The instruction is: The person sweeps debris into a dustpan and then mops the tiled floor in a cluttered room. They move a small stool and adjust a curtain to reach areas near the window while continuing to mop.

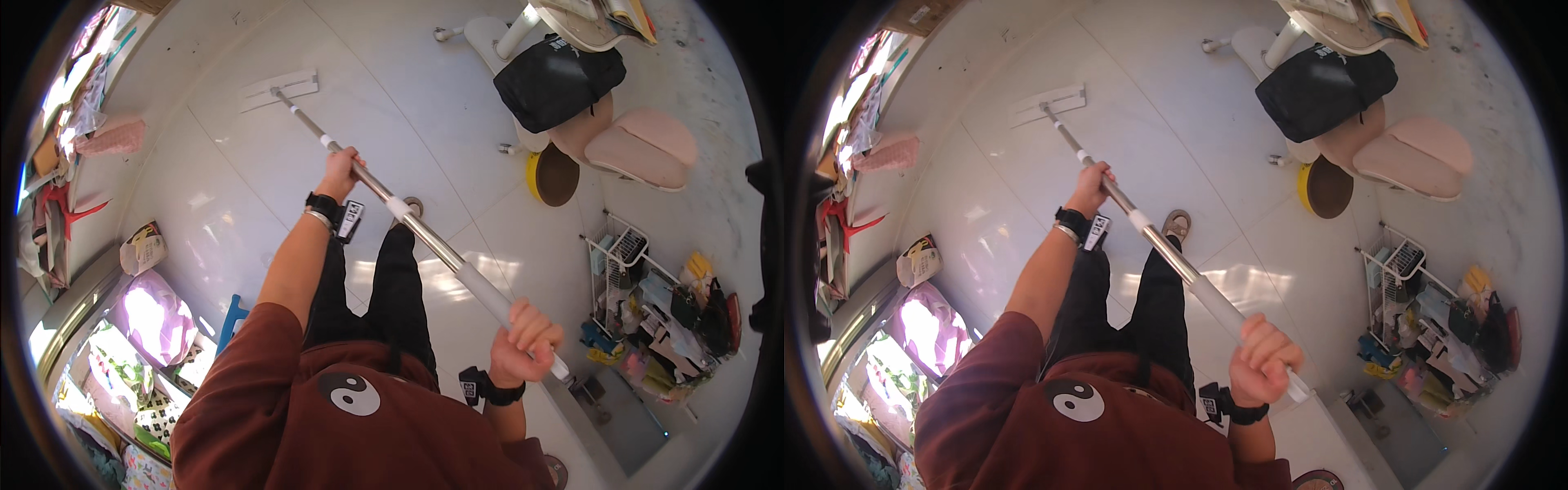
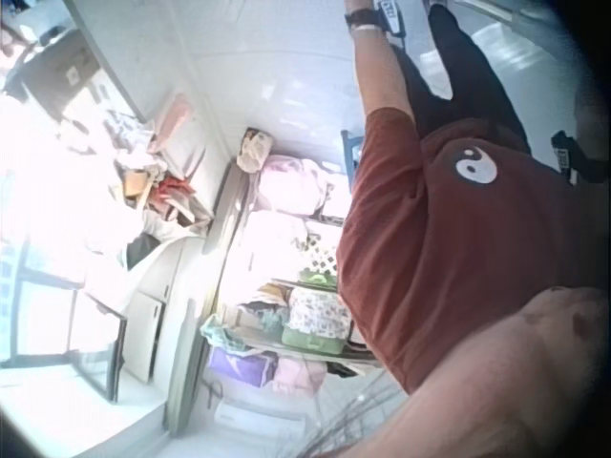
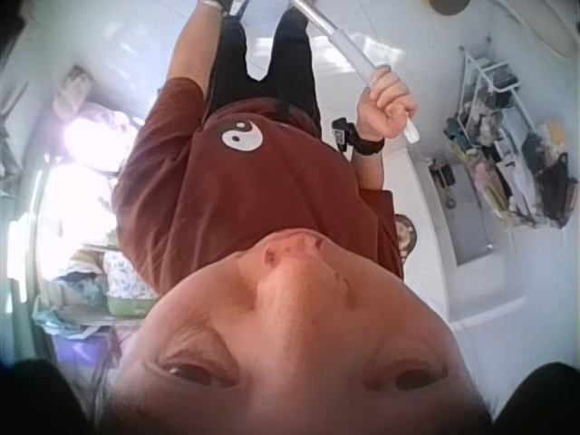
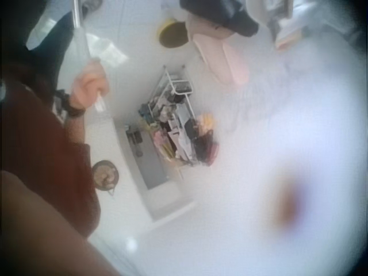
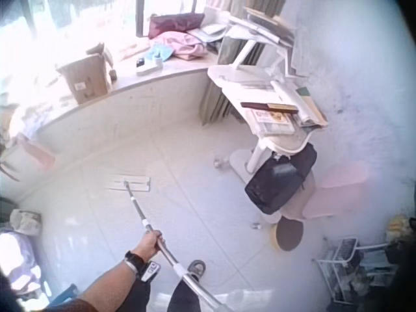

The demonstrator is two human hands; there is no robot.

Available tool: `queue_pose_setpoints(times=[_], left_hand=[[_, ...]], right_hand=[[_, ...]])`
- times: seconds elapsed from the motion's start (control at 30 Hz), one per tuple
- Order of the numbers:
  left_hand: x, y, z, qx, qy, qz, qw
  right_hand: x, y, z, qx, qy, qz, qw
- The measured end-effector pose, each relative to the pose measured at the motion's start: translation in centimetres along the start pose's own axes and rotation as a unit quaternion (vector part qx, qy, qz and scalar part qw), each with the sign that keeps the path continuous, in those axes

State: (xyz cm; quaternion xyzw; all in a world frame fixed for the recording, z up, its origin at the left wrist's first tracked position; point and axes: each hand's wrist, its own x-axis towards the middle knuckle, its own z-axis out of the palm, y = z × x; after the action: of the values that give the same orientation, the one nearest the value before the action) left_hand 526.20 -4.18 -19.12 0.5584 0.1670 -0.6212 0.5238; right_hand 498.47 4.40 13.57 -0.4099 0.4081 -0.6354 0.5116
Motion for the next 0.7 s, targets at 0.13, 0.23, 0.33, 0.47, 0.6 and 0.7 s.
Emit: queue_pose_setpoints(times=[0.13,0.23,0.33,0.47,0.6,0.7], left_hand=[[1.6,11.7,-8.9,0.035,0.091,0.069,0.993],[0.3,15.1,-11.7,-0.035,0.038,0.033,0.998],[-1.9,14.5,-11.8,-0.013,0.007,-0.001,1.000],[-5.0,7.7,-7.9,0.041,-0.022,-0.015,0.999],[-9.1,-6.0,0.5,0.114,-0.051,-0.069,0.990],[-13.3,-19.4,6.9,0.198,-0.093,-0.131,0.967]], right_hand=[[1.1,7.9,9.4,0.098,-0.241,0.009,0.966],[0.5,9.6,13.8,0.079,-0.313,-0.016,0.946],[-1.4,8.2,14.5,0.059,-0.317,-0.040,0.946],[-2.4,3.2,7.1,0.026,-0.340,-0.036,0.940],[-4.7,-4.2,-6.1,-0.022,-0.230,-0.029,0.973],[-9.8,-10.7,-16.5,-0.070,-0.073,-0.063,0.993]])
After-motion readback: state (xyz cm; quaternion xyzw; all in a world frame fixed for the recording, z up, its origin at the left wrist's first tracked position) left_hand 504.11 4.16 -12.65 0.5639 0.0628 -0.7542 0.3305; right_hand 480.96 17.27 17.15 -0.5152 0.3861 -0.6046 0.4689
